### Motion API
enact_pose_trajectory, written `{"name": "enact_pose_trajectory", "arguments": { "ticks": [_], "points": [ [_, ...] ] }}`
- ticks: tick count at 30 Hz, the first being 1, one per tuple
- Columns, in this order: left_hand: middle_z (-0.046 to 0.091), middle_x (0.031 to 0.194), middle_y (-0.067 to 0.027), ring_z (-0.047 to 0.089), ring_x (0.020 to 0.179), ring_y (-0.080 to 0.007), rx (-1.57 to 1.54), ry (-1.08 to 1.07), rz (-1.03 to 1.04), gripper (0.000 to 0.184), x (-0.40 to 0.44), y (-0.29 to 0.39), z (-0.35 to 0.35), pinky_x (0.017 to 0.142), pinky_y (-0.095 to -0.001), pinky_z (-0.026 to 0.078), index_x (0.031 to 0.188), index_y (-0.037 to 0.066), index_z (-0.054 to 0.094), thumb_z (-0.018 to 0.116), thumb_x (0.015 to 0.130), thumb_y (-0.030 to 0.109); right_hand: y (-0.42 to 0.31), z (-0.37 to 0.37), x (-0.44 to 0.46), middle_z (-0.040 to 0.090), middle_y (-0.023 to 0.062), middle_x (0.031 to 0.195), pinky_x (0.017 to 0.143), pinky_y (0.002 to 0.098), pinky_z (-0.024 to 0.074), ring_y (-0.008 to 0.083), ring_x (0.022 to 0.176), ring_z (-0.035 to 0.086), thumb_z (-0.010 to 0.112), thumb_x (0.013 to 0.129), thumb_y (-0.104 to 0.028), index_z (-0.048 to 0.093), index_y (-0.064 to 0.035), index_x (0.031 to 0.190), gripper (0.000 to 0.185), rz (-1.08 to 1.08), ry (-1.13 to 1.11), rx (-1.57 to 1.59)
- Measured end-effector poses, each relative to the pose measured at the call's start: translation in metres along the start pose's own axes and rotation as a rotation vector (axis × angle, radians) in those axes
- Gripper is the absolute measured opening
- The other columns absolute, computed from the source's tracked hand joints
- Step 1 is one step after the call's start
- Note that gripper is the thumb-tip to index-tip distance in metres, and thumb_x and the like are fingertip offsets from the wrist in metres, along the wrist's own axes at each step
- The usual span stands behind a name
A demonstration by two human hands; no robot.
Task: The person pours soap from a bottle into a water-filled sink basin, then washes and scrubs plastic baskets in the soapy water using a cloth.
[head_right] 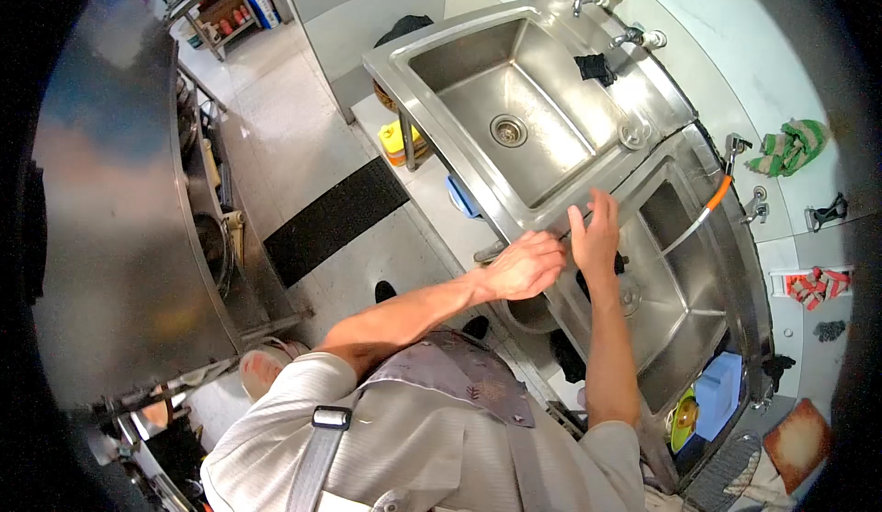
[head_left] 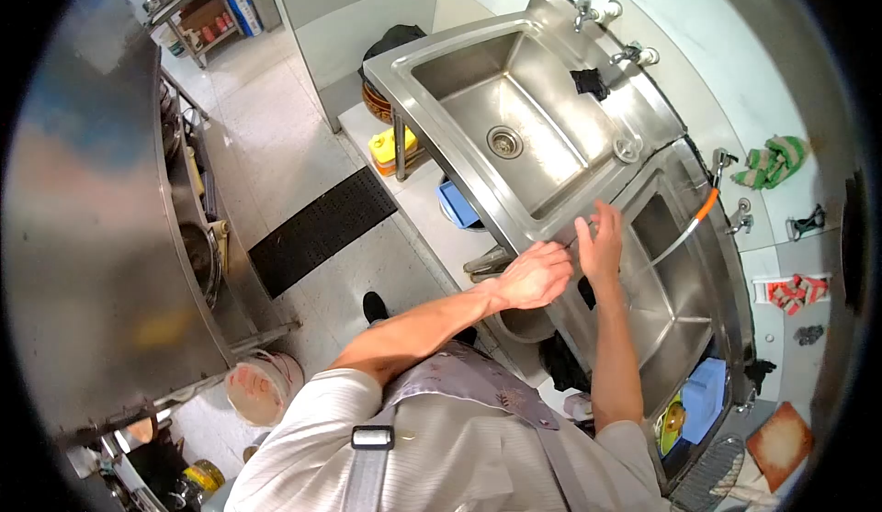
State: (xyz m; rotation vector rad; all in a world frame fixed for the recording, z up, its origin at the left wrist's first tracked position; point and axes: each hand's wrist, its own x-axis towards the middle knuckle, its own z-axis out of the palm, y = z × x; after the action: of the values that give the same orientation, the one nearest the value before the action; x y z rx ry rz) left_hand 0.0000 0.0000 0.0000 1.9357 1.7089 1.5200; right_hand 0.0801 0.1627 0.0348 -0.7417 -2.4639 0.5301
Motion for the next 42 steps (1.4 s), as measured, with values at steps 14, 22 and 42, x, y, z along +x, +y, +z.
{"name": "enact_pose_trajectory", "arguments": {
  "ticks": [14,22,42],
  "points": [
    [0.067,0.089,-0.0200,0.063,0.086,-0.0395,0.119,0.134,-0.859,0.032,-0.222,-0.107,-0.259,0.078,-0.0465,0.051,0.085,-0.001,0.066,0.060,0.091,0.030,-0.245,0.199,0.029,0.063,0.0161,0.109,0.079,0.0423,0.0540,0.0364,0.092,0.065,0.065,0.089,-0.010,0.061,-0.0017,0.114,0.026,-0.343,-0.362,0.295],
    [0.068,0.089,-0.0215,0.066,0.085,-0.0394,0.151,0.267,-1.424,0.032,-0.374,-0.157,-0.284,0.076,-0.0454,0.051,0.091,-0.001,0.067,0.064,0.085,0.030,-0.234,0.392,0.060,0.067,0.0194,0.106,0.085,0.0445,0.0526,0.0367,0.097,0.066,0.067,0.087,-0.019,0.065,-0.0002,0.110,0.030,-0.183,-0.927,0.200],
    [0.070,0.090,-0.0068,0.067,0.081,-0.0152,-0.562,0.662,-2.166,0.022,-0.412,-0.211,-0.368,0.069,-0.0291,0.051,0.099,0.002,0.066,0.064,0.092,0.022,-0.139,0.811,0.202,0.068,0.0205,0.109,0.093,0.0413,0.0483,0.0368,0.101,0.065,0.068,0.085,-0.024,0.063,0.0041,0.115,0.041,1.132,-0.749,0.197]
  ]
}}
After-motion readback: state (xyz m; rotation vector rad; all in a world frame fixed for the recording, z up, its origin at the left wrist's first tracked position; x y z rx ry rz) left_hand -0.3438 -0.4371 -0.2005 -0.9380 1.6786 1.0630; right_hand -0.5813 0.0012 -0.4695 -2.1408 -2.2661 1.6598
